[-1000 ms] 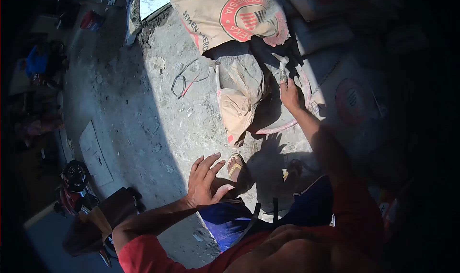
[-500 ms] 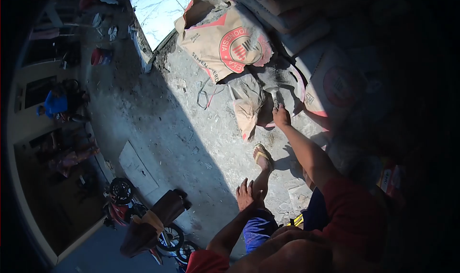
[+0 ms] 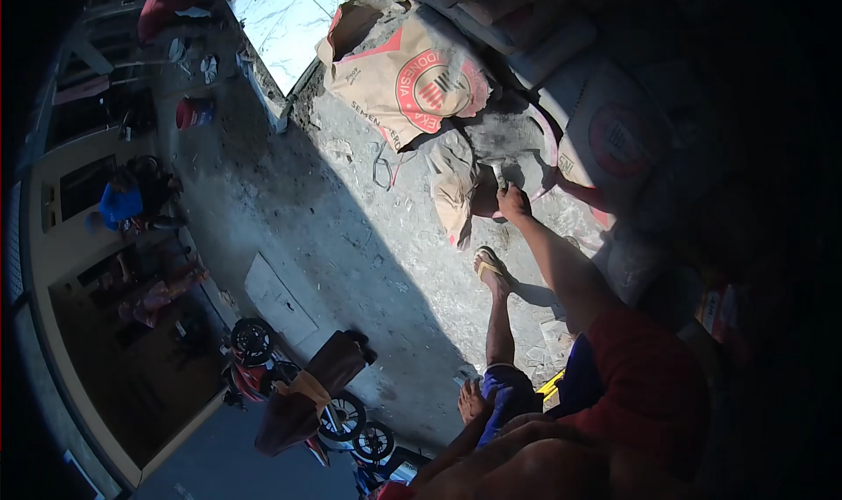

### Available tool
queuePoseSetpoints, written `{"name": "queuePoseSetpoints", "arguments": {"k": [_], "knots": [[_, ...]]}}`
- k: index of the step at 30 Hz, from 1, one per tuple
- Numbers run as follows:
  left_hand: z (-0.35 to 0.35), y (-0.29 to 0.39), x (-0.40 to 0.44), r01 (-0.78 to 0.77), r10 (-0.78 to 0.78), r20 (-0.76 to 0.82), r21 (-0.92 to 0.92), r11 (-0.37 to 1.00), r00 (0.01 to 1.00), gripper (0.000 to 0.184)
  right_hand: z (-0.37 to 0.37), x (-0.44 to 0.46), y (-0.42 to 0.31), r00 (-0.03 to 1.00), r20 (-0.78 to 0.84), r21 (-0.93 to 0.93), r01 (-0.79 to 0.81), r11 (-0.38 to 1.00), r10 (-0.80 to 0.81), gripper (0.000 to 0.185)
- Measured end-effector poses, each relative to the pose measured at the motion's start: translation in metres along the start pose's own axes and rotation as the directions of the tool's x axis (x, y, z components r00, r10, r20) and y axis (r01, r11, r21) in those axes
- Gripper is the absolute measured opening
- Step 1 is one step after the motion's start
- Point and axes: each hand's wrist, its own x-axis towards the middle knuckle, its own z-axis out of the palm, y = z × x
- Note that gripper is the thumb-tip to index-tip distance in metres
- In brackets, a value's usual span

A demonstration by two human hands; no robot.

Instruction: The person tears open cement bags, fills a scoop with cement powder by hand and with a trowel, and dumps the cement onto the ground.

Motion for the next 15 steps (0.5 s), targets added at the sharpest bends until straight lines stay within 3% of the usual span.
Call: {"name": "queuePoseSetpoints", "arguments": {"k": [1, 3, 5, 7, 8, 9, 12, 14, 15], "knots": [[0.006, -0.001, -0.007, 0.005, -0.005, 0.011, -0.006, 1.0, 1.0, 0.067, -0.02, -0.003, -0.015, 1.0, 0.003, -0.005, -0.008, 1.0, 0.008, 0.039], [0.016, -0.001, -0.009, -0.012, 0.012, 0.033, 0.001, 1.0, 0.999, 0.067, -0.05, -0.003, -0.033, 0.947, 0.316, -0.079, -0.027, 0.996, 0.051, 0.041], [0.027, 0.001, -0.009, -0.052, 0.052, 0.035, 0.0, 0.999, 0.998, 0.068, -0.057, 0.001, -0.042, 0.948, 0.292, -0.101, -0.099, 0.99, 0.125, 0.042], [0.024, 0.009, -0.01, -0.053, 0.054, 0.064, -0.013, 0.998, 0.997, 0.068, -0.053, -0.002, -0.038, 0.953, 0.303, -0.161, 0.037, 0.986, 0.014, 0.044], [0.022, 0.013, -0.006, -0.056, 0.058, 0.084, -0.032, 0.998, 0.995, 0.069, -0.058, 0.007, -0.037, 0.935, 0.348, -0.128, -0.031, 0.991, 0.074, 0.044], [0.019, 0.017, -0.002, -0.053, 0.056, 0.086, -0.032, 0.998, 0.995, 0.069, -0.058, 0.01, -0.037, 0.965, 0.256, -0.081, -0.041, 0.996, 0.061, 0.043], [0.011, 0.026, 0.015, -0.076, 0.079, 0.045, -0.071, 0.995, 0.996, 0.067, -0.066, 0.01, -0.046, 0.945, 0.296, -0.166, -0.095, 0.982, 0.141, 0.041], [0.003, 0.031, 0.046, -0.045, 0.038, -0.049, -0.145, 0.988, 0.998, 0.064, -0.069, 0.021, -0.044, 0.839, 0.512, -0.223, -0.079, 0.972, 0.186, 0.051], [-0.01, 0.043, 0.065, -0.02, 0.0, -0.111, -0.188, 0.982, 0.994, 0.063, -0.067, 0.022, -0.037, 0.837, 0.513, -0.232, -0.082, 0.969, 0.193, 0.051]]}}
